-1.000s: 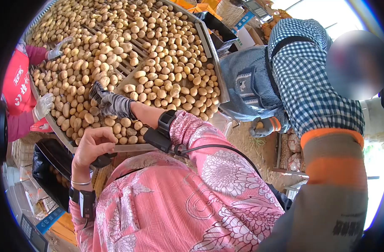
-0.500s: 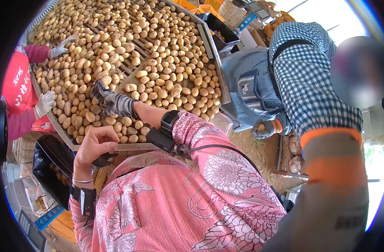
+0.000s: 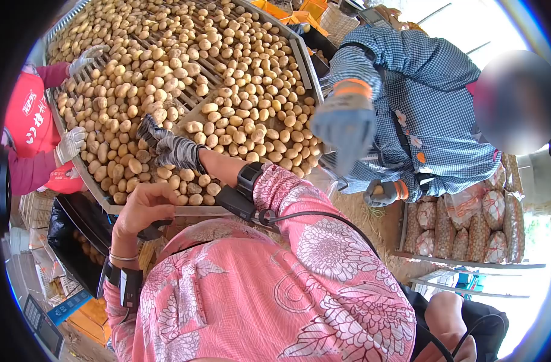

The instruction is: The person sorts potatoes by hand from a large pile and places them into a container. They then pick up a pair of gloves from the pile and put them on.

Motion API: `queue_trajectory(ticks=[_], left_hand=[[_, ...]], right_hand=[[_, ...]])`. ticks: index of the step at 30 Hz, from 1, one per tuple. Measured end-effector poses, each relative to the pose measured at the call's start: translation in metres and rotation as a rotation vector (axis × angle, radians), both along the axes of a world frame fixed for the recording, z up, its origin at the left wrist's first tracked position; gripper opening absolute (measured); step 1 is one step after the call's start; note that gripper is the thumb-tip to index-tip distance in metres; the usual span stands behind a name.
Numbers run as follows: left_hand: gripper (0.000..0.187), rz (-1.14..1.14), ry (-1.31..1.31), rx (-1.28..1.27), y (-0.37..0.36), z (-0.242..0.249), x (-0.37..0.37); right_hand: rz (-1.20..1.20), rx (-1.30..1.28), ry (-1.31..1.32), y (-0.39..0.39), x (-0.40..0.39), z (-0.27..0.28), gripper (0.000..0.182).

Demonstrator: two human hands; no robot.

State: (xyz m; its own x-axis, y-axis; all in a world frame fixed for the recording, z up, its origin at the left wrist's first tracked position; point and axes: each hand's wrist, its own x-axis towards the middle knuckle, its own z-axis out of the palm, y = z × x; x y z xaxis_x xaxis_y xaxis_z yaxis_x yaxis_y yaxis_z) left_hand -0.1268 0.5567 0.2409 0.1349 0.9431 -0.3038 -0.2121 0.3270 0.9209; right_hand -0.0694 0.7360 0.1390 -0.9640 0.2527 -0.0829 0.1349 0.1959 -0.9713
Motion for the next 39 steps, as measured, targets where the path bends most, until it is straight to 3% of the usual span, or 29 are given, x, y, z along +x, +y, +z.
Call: queue_trajectory(ticks=[1, 11, 21, 25, 27, 28, 39], left_hand=[[0.011, 0.001, 0.0, 0.0, 0.0, -0.001, 0.0], [0.01, -0.011, 0.024, 0.034, -0.001, -0.006, 0.0], [0.009, -0.018, 0.069, 0.055, -0.002, -0.008, -0.003], [0.009, -0.011, 0.064, 0.043, -0.003, -0.006, -0.002], [0.01, -0.016, 0.071, 0.032, -0.004, -0.006, -0.002], [0.01, -0.013, 0.071, 0.031, -0.005, -0.005, -0.002], [0.012, -0.041, 0.026, 0.003, -0.008, -0.003, 0.0]], right_hand=[[0.049, 0.093, -0.041, 0.002, -0.001, -0.002, 0.026], [0.028, 0.149, -0.011, 0.004, -0.003, -0.022, 0.026], [0.001, -0.026, -0.061, -0.001, -0.001, -0.011, 0.026], [0.007, 0.059, -0.022, 0.001, -0.004, -0.027, 0.027], [-0.051, 0.114, 0.141, -0.002, -0.004, -0.019, 0.027], [0.008, 0.128, -0.012, -0.001, -0.001, -0.014, 0.028], [-0.014, 0.114, -0.131, -0.007, 0.009, 0.01, 0.029]])
